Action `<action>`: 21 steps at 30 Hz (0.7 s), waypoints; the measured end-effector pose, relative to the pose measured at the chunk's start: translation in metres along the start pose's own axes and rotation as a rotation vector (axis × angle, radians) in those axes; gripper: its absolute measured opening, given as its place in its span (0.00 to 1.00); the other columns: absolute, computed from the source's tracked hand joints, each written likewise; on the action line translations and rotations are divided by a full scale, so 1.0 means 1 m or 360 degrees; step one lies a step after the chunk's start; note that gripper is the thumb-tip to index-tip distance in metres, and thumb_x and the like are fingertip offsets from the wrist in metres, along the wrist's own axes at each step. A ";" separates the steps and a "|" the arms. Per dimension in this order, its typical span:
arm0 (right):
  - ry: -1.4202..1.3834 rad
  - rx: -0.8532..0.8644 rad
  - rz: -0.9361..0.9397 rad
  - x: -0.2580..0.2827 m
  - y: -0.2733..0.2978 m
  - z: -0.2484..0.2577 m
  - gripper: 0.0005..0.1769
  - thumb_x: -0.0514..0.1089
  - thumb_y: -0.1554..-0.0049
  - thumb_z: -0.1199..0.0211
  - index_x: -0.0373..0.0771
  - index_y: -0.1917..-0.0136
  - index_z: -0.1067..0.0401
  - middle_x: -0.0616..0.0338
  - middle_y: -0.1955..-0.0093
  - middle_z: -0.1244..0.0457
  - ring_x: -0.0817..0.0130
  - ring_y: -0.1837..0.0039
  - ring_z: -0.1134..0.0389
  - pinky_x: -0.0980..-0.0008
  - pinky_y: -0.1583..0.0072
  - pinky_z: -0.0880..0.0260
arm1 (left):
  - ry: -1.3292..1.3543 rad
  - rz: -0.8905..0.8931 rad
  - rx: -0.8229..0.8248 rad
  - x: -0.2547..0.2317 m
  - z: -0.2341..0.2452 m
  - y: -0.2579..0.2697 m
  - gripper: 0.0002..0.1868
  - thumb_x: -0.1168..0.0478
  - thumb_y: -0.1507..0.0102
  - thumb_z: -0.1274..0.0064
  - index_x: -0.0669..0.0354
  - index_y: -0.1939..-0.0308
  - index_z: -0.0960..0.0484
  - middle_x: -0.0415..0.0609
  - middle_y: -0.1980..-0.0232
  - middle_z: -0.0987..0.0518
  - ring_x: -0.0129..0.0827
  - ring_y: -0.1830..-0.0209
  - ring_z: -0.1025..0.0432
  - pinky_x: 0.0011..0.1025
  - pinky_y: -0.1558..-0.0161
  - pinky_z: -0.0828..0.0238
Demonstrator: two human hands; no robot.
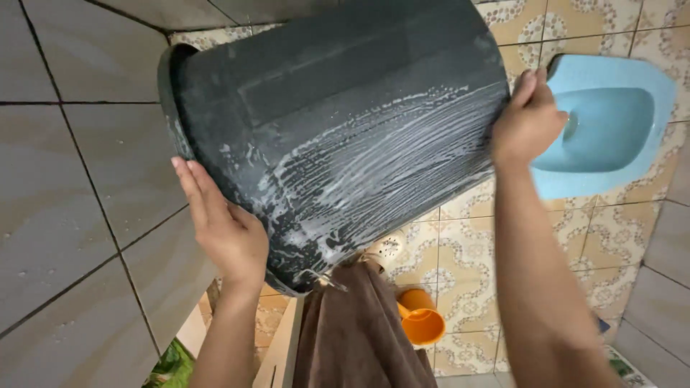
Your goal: The recorder is cleaning a large black bucket and an orange scoop in a bathroom.
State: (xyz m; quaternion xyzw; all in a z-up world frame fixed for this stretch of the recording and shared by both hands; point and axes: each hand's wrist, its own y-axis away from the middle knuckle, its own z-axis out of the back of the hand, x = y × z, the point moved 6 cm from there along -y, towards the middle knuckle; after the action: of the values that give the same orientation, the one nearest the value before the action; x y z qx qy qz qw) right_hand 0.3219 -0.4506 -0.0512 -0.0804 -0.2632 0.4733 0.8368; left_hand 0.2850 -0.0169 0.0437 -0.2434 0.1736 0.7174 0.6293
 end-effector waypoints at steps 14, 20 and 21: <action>-0.0225 0.0590 -0.0541 0.052 -0.008 -0.017 0.20 0.47 0.25 0.55 0.37 0.27 0.32 0.47 0.32 0.34 0.60 0.32 0.31 0.68 0.32 0.33 | -0.0156 0.0039 -0.0097 -0.006 0.002 0.001 0.42 0.82 0.42 0.61 0.68 0.20 0.42 0.63 0.17 0.47 0.60 0.20 0.41 0.40 0.27 0.36; -0.0605 0.0695 0.0699 0.241 0.125 0.033 0.25 0.47 0.34 0.44 0.39 0.26 0.34 0.44 0.22 0.41 0.58 0.44 0.31 0.51 0.43 0.36 | 0.0010 0.0060 -0.0150 0.011 -0.003 0.007 0.32 0.76 0.29 0.61 0.63 0.20 0.40 0.61 0.16 0.45 0.55 0.17 0.41 0.40 0.26 0.35; -0.0606 0.0715 0.0686 0.233 0.119 0.024 0.25 0.47 0.34 0.44 0.39 0.26 0.34 0.44 0.22 0.41 0.58 0.44 0.31 0.51 0.43 0.36 | -0.0002 0.0069 -0.0132 0.011 -0.001 0.008 0.32 0.76 0.29 0.61 0.63 0.20 0.40 0.61 0.16 0.45 0.55 0.17 0.41 0.40 0.26 0.35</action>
State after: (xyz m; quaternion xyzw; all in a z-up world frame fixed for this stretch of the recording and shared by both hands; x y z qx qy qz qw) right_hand 0.3166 -0.1950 0.0082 0.1415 -0.2806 0.6913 0.6507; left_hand 0.2761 -0.0098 0.0358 -0.2652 0.1485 0.7376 0.6030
